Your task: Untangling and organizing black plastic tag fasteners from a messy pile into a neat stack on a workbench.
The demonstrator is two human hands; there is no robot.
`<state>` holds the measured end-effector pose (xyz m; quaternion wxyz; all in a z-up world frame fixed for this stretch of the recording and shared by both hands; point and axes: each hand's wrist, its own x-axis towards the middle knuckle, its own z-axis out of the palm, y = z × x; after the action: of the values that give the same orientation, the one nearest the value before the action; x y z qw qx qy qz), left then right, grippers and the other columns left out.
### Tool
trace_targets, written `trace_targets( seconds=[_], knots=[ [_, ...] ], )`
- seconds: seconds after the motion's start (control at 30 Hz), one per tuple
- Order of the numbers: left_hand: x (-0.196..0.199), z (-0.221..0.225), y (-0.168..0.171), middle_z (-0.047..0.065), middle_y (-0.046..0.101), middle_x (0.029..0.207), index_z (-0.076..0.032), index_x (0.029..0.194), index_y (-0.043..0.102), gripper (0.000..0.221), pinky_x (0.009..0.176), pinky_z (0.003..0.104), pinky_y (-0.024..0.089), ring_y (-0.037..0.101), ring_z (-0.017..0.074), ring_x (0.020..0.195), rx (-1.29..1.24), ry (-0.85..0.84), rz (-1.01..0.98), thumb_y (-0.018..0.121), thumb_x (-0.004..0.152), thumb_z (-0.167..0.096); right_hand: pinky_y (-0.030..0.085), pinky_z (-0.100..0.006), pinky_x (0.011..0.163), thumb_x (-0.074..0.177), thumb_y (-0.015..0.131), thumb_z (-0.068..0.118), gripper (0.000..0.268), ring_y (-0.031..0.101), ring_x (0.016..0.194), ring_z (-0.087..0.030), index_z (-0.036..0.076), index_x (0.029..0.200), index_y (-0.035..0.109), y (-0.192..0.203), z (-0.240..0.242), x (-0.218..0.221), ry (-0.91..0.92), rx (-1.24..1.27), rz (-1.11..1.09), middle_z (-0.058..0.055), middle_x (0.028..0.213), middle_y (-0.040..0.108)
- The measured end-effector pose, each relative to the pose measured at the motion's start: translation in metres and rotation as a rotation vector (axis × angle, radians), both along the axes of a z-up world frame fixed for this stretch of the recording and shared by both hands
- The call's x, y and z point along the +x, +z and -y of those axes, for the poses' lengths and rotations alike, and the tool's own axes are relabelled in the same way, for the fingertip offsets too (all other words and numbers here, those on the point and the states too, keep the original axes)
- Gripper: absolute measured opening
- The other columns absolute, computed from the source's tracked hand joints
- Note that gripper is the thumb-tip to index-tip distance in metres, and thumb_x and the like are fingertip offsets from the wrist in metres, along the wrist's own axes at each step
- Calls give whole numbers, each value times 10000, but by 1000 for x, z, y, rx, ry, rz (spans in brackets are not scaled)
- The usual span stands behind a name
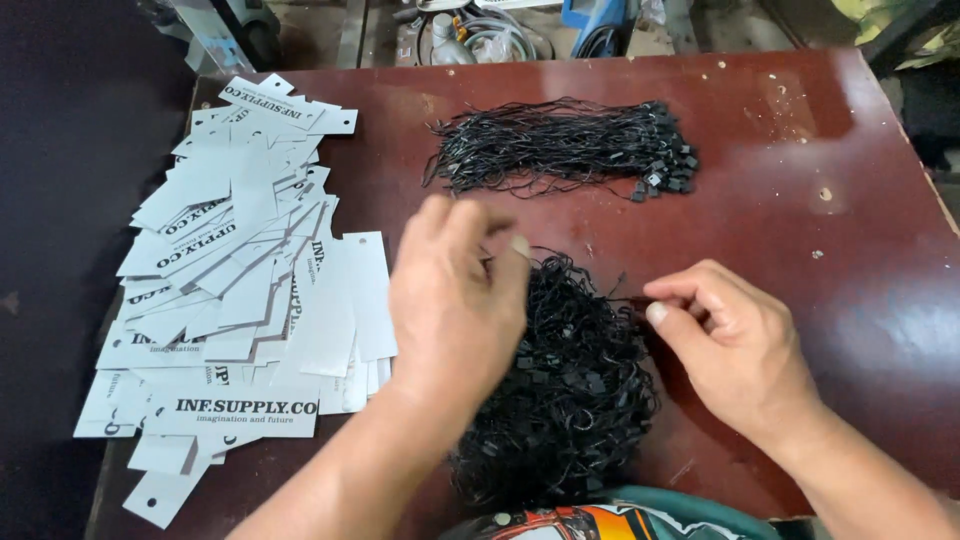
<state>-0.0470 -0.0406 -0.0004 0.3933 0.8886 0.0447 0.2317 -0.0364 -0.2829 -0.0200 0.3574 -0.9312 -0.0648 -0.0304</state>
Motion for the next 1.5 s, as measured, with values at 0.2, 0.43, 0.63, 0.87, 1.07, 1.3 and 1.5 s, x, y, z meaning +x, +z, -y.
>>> trace_targets(
  seconds=[0.2, 0.43, 0.63, 0.87, 1.07, 1.3, 1.5],
  knots=[
    [-30, 28, -28, 42, 611, 863, -117, 971, 701, 132, 648, 429, 506, 631, 277, 804, -42, -197, -15, 581, 947, -164, 494, -275, 729, 921, 664, 39, 93, 652, 750, -149, 60, 970, 740, 2, -2, -9, 325, -16, 280, -41, 888, 706],
    [-29, 28, -36, 42, 616, 870, -115, 980, 698, 122, 616, 425, 514, 631, 279, 795, 18, -183, 33, 588, 936, -140, 489, -274, 620, 942, 655, 101, 123, 579, 632, -158, 50, 1041, 706, 20, -21, -29, 622, 106, 339, -57, 805, 613],
    [-29, 26, -34, 22, 616, 871, -125, 985, 699, 142, 628, 429, 512, 626, 259, 804, -22, -183, -28, 577, 929, -173, 458, -361, 574, 875, 732, 130, 115, 496, 599, -232, 83, 951, 659, 13, -35, -22, 755, -101, 318, -41, 777, 479],
    [-29, 25, -34, 30, 625, 867, -122, 979, 704, 128, 616, 431, 503, 636, 269, 802, -17, -182, -12, 605, 922, -181, 493, -314, 681, 986, 600, 181, 126, 594, 714, -178, 71, 922, 600, -5, -19, -24, 534, 67, 172, -33, 827, 621],
    [-31, 26, -34, 35, 617, 857, -110, 973, 701, 112, 612, 418, 503, 634, 265, 780, -20, -181, 13, 613, 922, -156, 534, -265, 572, 900, 651, 58, 74, 642, 518, -148, 83, 968, 667, -9, -11, -17, 81, 292, -265, -82, 610, 679],
    [-31, 25, -33, 38, 624, 876, -108, 1001, 707, 148, 635, 425, 515, 640, 271, 816, -20, -201, -27, 603, 933, -188, 522, -236, 584, 911, 680, 75, 176, 638, 560, -114, 95, 1062, 767, 25, 13, -17, 146, 120, -74, -27, 726, 719],
    [-33, 25, -29, 55, 604, 907, -101, 1008, 692, 138, 633, 437, 510, 621, 290, 845, -6, -190, 62, 598, 950, -184, 504, -218, 719, 981, 657, -1, 141, 625, 687, -142, 25, 1097, 734, 52, 18, -22, 88, 138, 51, -71, 898, 688]
  ],
)
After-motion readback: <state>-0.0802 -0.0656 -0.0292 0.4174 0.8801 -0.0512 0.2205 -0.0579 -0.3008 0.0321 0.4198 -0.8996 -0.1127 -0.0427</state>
